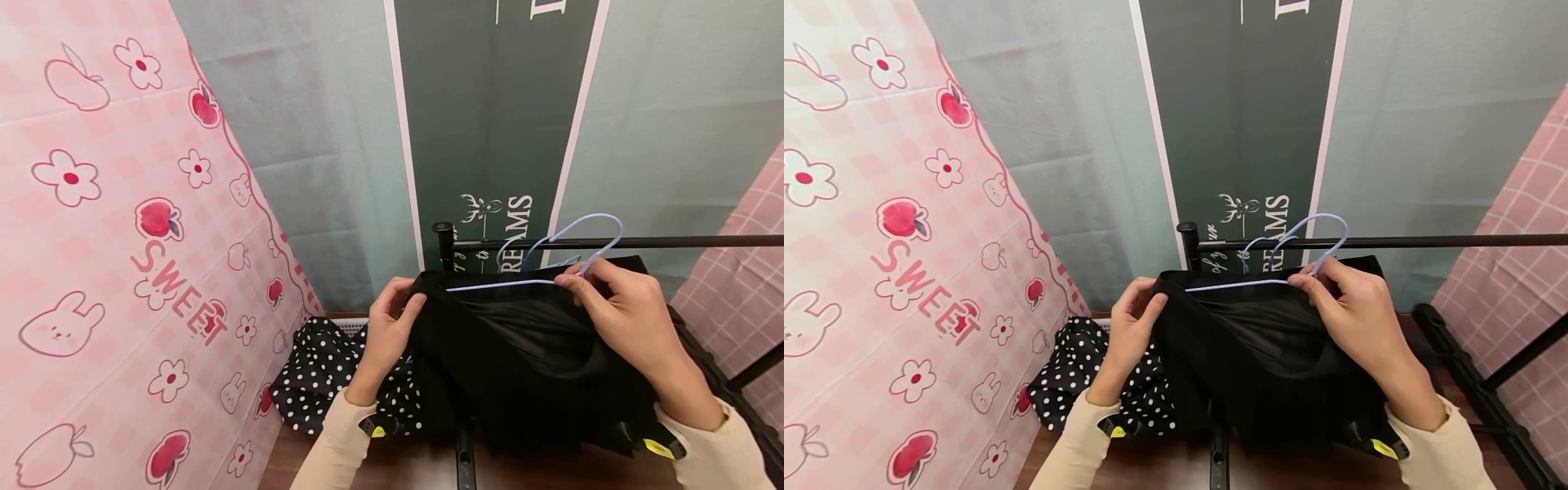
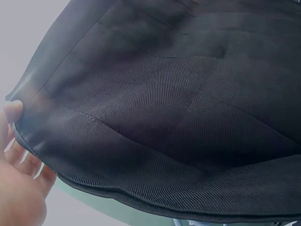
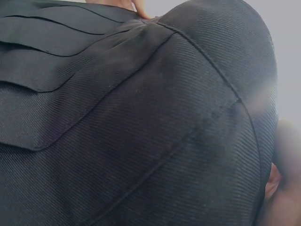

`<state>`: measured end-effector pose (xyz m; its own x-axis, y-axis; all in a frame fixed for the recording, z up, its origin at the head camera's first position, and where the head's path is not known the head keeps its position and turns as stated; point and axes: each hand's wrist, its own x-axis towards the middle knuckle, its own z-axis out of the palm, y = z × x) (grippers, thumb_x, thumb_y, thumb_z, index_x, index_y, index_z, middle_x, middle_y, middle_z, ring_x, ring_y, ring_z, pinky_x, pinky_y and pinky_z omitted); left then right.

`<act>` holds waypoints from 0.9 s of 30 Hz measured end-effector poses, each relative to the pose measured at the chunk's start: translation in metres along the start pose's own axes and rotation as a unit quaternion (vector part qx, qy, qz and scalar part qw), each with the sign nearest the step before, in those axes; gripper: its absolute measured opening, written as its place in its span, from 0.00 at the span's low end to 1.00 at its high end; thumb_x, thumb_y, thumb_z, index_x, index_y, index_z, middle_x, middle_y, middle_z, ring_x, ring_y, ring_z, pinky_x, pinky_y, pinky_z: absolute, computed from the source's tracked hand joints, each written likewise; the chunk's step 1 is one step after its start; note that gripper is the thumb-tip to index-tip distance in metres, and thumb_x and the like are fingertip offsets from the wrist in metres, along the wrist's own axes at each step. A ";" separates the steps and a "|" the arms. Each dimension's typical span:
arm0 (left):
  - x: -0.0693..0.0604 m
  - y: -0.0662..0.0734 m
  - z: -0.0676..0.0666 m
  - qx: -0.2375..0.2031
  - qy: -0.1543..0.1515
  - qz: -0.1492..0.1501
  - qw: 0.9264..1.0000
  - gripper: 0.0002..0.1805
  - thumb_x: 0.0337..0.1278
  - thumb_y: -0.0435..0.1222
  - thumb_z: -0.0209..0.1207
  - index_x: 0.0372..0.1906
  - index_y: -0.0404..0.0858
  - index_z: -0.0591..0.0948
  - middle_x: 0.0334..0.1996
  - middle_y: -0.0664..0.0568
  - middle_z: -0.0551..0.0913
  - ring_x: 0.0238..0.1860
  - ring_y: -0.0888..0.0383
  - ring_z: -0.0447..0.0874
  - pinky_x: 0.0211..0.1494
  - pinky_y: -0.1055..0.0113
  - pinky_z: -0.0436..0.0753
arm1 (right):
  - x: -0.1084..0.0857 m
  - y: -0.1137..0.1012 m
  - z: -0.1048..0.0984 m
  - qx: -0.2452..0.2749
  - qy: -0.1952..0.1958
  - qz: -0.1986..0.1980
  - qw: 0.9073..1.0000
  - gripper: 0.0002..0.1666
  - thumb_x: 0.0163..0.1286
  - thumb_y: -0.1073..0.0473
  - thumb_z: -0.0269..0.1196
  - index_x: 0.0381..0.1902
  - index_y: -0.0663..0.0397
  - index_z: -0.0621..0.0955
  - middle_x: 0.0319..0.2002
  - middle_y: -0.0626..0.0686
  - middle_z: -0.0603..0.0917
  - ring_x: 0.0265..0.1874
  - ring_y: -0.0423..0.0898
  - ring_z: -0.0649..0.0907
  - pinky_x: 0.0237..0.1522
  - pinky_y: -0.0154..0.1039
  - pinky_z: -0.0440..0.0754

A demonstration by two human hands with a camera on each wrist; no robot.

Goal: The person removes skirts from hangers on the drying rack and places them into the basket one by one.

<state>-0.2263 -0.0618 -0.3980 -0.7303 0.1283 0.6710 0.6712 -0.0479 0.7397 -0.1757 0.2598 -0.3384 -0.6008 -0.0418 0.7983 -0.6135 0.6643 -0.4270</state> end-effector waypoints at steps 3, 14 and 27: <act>0.000 0.001 -0.005 0.003 0.009 -0.003 1.000 0.11 0.75 0.28 0.61 0.56 0.30 0.82 0.48 0.43 0.83 0.49 0.63 0.86 0.54 0.72 0.84 | 0.003 -0.004 0.004 0.004 -0.012 0.001 1.000 0.07 0.68 0.70 0.73 0.34 0.54 0.88 0.36 0.16 0.80 0.25 0.23 0.73 0.29 0.23 0.67; 0.004 0.003 -0.022 -0.004 0.045 0.008 0.999 0.11 0.74 0.27 0.62 0.55 0.26 0.81 0.47 0.56 0.83 0.47 0.64 0.85 0.53 0.74 0.83 | 0.012 -0.013 0.020 0.017 -0.034 0.008 0.999 0.14 0.68 0.74 0.70 0.36 0.47 0.88 0.33 0.28 0.82 0.28 0.25 0.74 0.33 0.23 0.68; 0.004 0.002 -0.036 0.005 0.073 0.003 0.997 0.11 0.74 0.26 0.61 0.55 0.24 0.81 0.46 0.59 0.84 0.47 0.64 0.85 0.53 0.74 0.84 | 0.020 -0.020 0.033 0.022 -0.057 -0.002 0.998 0.12 0.69 0.73 0.70 0.36 0.49 0.87 0.32 0.40 0.88 0.30 0.25 0.76 0.35 0.23 0.70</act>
<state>-0.2325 -0.0970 -0.3924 -0.7359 -0.0177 0.6768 0.6769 -0.0389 0.7350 -0.1927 0.2215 -0.3278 -0.6507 -0.1311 0.7480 -0.6370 0.6304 -0.4436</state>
